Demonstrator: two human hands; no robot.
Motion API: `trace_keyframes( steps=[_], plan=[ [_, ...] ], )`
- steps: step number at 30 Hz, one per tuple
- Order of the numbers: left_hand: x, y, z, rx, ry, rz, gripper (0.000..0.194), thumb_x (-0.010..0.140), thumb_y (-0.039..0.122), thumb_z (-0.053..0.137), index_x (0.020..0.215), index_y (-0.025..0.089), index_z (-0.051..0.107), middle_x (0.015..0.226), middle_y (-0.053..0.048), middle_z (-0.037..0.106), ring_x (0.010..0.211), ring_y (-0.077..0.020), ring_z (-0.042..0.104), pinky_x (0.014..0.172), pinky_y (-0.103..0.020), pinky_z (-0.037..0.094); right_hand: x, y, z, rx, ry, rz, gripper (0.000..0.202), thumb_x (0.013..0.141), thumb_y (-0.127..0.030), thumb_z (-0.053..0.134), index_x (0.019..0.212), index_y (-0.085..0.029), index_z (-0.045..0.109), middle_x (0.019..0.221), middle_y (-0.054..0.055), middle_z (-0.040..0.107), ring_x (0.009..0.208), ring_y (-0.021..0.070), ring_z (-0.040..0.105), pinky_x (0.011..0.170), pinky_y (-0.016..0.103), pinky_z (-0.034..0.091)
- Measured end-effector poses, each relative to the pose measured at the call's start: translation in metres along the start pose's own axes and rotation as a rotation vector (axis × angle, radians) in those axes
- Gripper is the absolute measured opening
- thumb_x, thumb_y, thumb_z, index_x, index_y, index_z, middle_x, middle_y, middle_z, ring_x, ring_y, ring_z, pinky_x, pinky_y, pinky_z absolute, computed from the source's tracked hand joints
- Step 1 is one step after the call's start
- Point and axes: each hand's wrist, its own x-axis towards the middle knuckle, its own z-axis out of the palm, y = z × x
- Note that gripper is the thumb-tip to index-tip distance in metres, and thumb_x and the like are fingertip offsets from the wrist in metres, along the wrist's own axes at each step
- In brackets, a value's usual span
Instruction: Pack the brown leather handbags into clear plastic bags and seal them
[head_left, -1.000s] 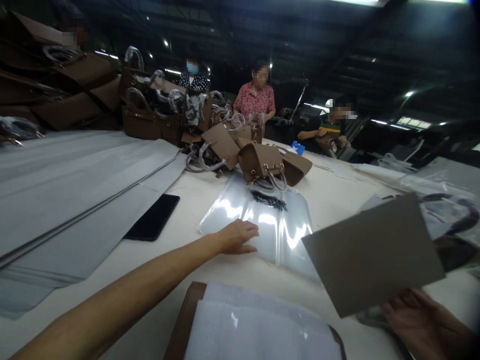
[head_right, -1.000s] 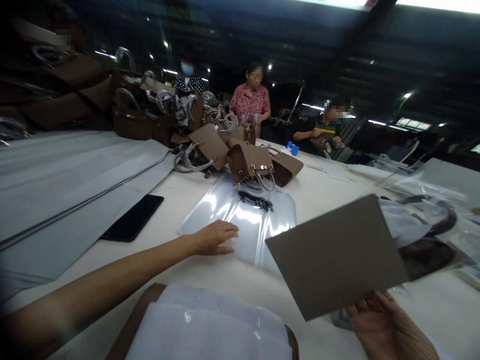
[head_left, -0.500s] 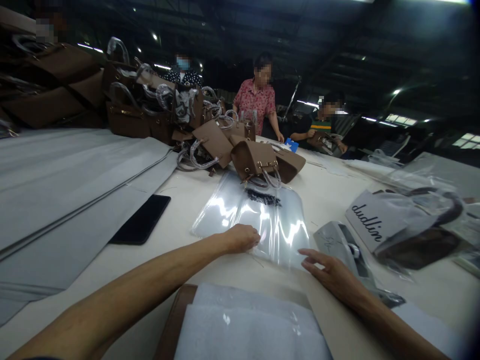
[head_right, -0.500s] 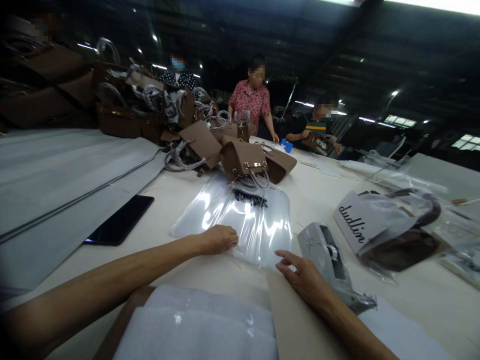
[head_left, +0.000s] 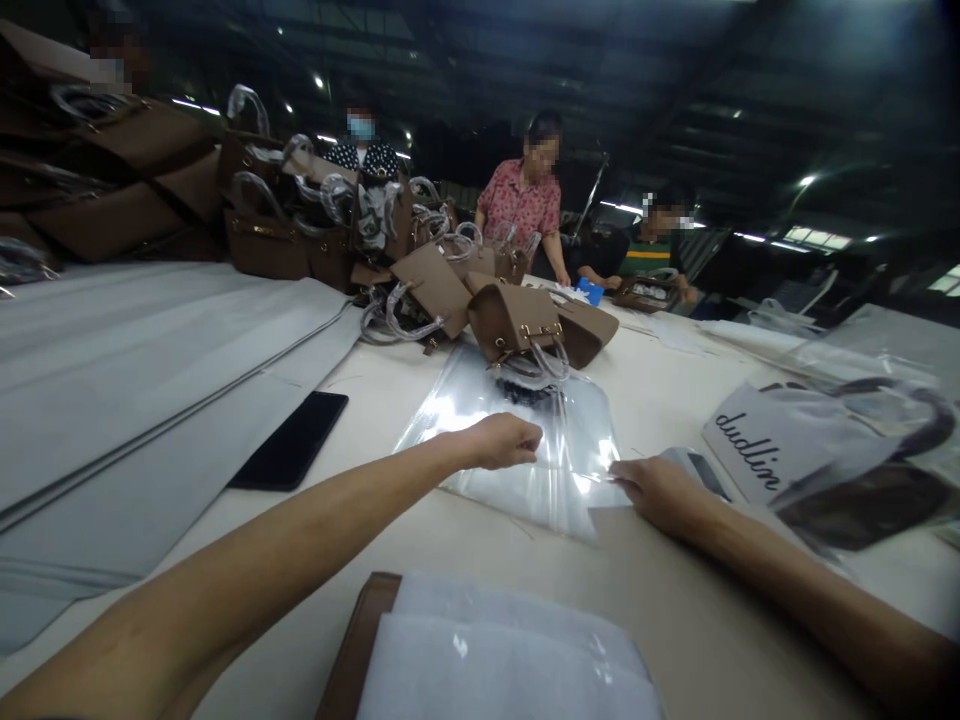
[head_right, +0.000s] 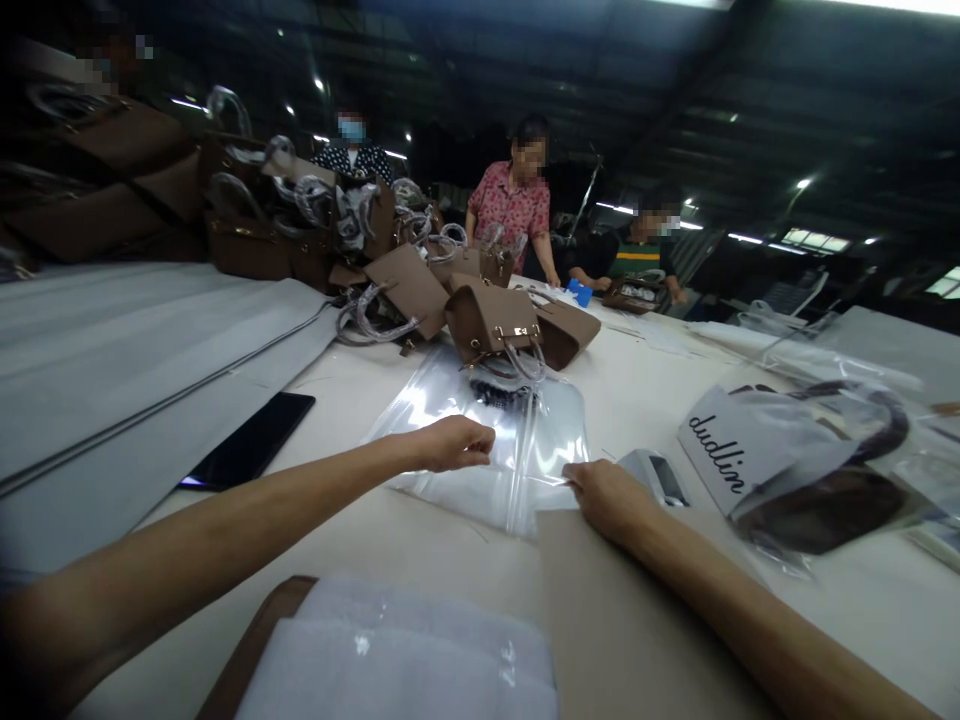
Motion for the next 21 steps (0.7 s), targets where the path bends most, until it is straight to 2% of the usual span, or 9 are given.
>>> trace_keyframes(
  steps=[3, 6, 10, 13, 16, 19, 21],
  plan=[
    [-0.009, -0.004, 0.009, 0.040, -0.058, 0.012, 0.011, 0.077, 0.018, 0.056, 0.086, 0.022, 0.059, 0.079, 0.001, 0.060, 0.070, -0.0131, 0.052, 0.061, -0.021, 0.036, -0.002, 0.017, -0.018, -0.017, 0.030, 0.036, 0.026, 0.083, -0.025, 0.038, 0.083, -0.020, 0.063, 0.081, 0.008, 0.065, 0.076, 0.0213, 0.060, 0.069, 0.029, 0.041],
    [-0.014, -0.007, 0.020, 0.038, -0.106, 0.042, 0.015, 0.082, 0.019, 0.050, 0.089, 0.022, 0.062, 0.088, -0.001, 0.061, 0.076, -0.0147, 0.053, 0.066, -0.023, 0.038, -0.003, 0.028, -0.024, 0.079, -0.012, -0.010, 0.025, 0.081, -0.029, 0.040, 0.079, -0.022, 0.064, 0.078, 0.006, 0.065, 0.074, 0.0205, 0.059, 0.069, 0.029, 0.041],
    [-0.011, -0.012, 0.028, -0.026, -0.149, 0.054, 0.013, 0.081, 0.019, 0.052, 0.085, 0.022, 0.064, 0.085, 0.000, 0.062, 0.077, -0.0129, 0.055, 0.068, -0.020, 0.039, -0.002, 0.035, -0.013, 0.219, -0.109, -0.115, 0.025, 0.080, -0.031, 0.041, 0.070, -0.022, 0.062, 0.072, 0.003, 0.065, 0.071, 0.0199, 0.058, 0.068, 0.029, 0.040],
    [-0.005, -0.015, 0.031, -0.093, -0.149, -0.004, 0.005, 0.075, 0.023, 0.062, 0.078, 0.019, 0.064, 0.074, 0.002, 0.062, 0.068, -0.0112, 0.055, 0.062, -0.019, 0.038, 0.002, 0.039, -0.002, 0.162, -0.070, -0.090, 0.020, 0.076, -0.029, 0.044, 0.062, -0.020, 0.057, 0.065, 0.003, 0.062, 0.065, 0.0188, 0.056, 0.064, 0.029, 0.037],
    [0.000, -0.018, 0.036, -0.168, -0.162, -0.061, 0.018, 0.068, 0.030, 0.070, 0.067, 0.016, 0.059, 0.063, 0.004, 0.057, 0.060, -0.0095, 0.052, 0.053, -0.018, 0.036, 0.007, 0.044, 0.004, 0.117, -0.049, -0.069, 0.018, 0.074, -0.030, 0.049, 0.060, -0.020, 0.052, 0.061, 0.003, 0.059, 0.062, 0.0179, 0.053, 0.059, 0.028, 0.034],
    [0.001, -0.020, 0.041, -0.232, -0.185, -0.075, 0.024, 0.074, 0.036, 0.063, 0.065, 0.015, 0.055, 0.058, 0.006, 0.052, 0.057, -0.0079, 0.050, 0.051, -0.017, 0.036, 0.011, 0.048, 0.005, 0.094, -0.050, -0.066, 0.020, 0.074, -0.033, 0.050, 0.060, -0.019, 0.051, 0.062, 0.003, 0.059, 0.061, 0.0176, 0.052, 0.058, 0.027, 0.033],
    [0.001, -0.020, 0.042, -0.240, -0.179, -0.078, 0.022, 0.079, 0.033, 0.058, 0.067, 0.015, 0.054, 0.058, 0.006, 0.050, 0.057, -0.0079, 0.049, 0.053, -0.018, 0.037, 0.012, 0.049, 0.005, 0.089, -0.065, -0.070, 0.025, 0.077, -0.036, 0.048, 0.059, -0.019, 0.050, 0.061, 0.003, 0.058, 0.060, 0.0174, 0.052, 0.058, 0.028, 0.033]
  ],
)
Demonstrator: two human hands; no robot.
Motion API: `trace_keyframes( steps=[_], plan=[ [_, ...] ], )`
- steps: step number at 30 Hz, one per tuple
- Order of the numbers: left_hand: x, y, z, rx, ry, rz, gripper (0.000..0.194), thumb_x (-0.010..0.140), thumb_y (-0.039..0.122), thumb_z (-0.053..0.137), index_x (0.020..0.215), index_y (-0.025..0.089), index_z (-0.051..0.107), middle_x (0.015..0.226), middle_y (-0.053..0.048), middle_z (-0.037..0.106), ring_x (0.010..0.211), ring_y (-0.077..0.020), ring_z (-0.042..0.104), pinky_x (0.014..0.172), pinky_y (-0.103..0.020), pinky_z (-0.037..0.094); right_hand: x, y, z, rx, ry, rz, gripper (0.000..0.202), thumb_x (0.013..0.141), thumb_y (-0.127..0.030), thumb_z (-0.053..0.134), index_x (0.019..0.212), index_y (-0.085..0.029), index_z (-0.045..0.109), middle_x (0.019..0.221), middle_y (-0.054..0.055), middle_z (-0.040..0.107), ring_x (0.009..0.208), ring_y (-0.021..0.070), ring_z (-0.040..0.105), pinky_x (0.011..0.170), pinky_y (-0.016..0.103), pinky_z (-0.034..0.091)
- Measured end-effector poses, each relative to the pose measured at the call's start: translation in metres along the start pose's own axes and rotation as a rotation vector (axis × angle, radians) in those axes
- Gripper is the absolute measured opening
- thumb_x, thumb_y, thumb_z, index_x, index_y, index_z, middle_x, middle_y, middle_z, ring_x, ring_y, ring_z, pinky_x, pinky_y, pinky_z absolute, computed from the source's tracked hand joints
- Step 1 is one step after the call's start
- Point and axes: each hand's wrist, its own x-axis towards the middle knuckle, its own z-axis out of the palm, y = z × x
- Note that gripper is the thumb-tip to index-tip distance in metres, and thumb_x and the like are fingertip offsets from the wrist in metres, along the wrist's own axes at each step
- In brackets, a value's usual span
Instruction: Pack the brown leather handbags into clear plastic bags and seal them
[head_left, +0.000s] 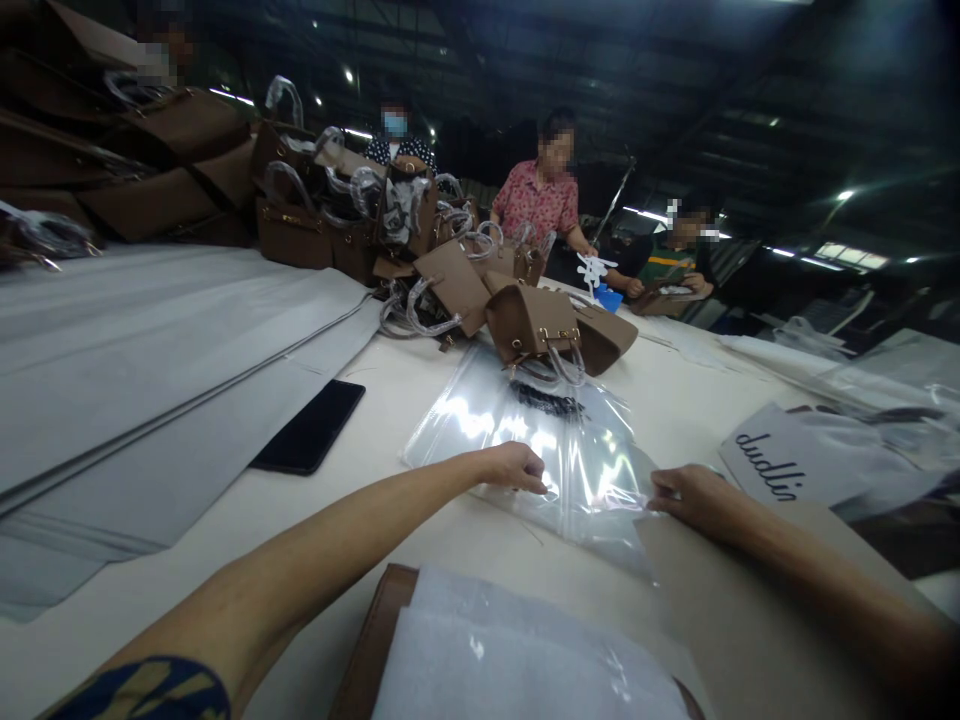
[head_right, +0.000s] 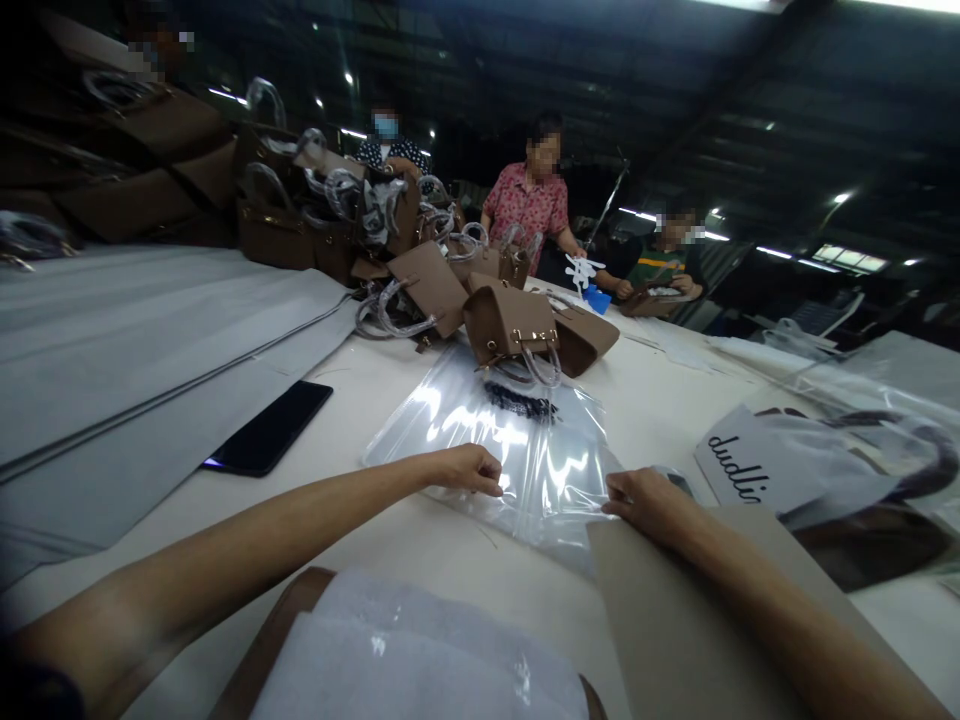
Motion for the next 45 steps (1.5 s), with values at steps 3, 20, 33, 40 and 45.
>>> trace_keyframes(
  steps=[3, 20, 33, 40, 45],
  plan=[
    [-0.001, 0.001, 0.002, 0.031, 0.023, -0.010, 0.015, 0.076, 0.024, 0.060, 0.068, 0.013, 0.053, 0.062, 0.004, 0.050, 0.059, -0.0091, 0.047, 0.056, -0.021, 0.039, 0.000, -0.001, -0.003, 0.015, -0.023, -0.012, 0.037, 0.085, -0.043, 0.036, 0.061, -0.020, 0.052, 0.063, 0.003, 0.059, 0.061, 0.0177, 0.053, 0.061, 0.029, 0.035],
    [-0.003, 0.003, -0.008, 0.001, 0.270, -0.028, 0.020, 0.081, 0.034, 0.056, 0.079, 0.014, 0.057, 0.074, 0.000, 0.058, 0.065, -0.0098, 0.051, 0.060, -0.022, 0.041, -0.012, 0.007, -0.045, 0.028, 0.370, 0.301, 0.038, 0.077, -0.056, 0.043, 0.082, -0.020, 0.053, 0.083, 0.008, 0.062, 0.074, 0.0232, 0.056, 0.067, 0.033, 0.040],
    [-0.011, 0.017, -0.030, 0.292, 0.304, 0.059, 0.014, 0.082, 0.019, 0.045, 0.094, 0.024, 0.050, 0.079, 0.003, 0.060, 0.067, -0.0117, 0.053, 0.055, -0.020, 0.036, -0.035, -0.024, -0.057, 1.118, 0.026, 0.445, 0.058, 0.070, -0.043, 0.063, 0.122, -0.025, 0.047, 0.099, 0.007, 0.064, 0.086, 0.0237, 0.062, 0.072, 0.033, 0.051],
    [-0.019, 0.011, -0.023, 0.514, 0.270, 0.154, 0.018, 0.077, 0.012, 0.050, 0.090, 0.022, 0.057, 0.100, -0.003, 0.058, 0.080, -0.0172, 0.055, 0.061, -0.025, 0.037, -0.087, -0.041, -0.050, 1.668, 0.238, 0.596, 0.061, 0.057, -0.023, 0.069, 0.116, -0.027, 0.053, 0.105, 0.006, 0.062, 0.074, 0.0196, 0.063, 0.060, 0.026, 0.054],
    [-0.020, 0.007, -0.018, 0.557, 0.306, 0.173, 0.036, 0.077, 0.032, 0.058, 0.110, 0.020, 0.049, 0.111, -0.007, 0.054, 0.092, -0.0231, 0.054, 0.072, -0.029, 0.040, -0.112, -0.079, -0.005, 1.876, 0.212, 0.612, 0.063, 0.056, -0.023, 0.076, 0.115, -0.028, 0.054, 0.104, 0.002, 0.063, 0.076, 0.0169, 0.063, 0.064, 0.023, 0.055]
  ],
)
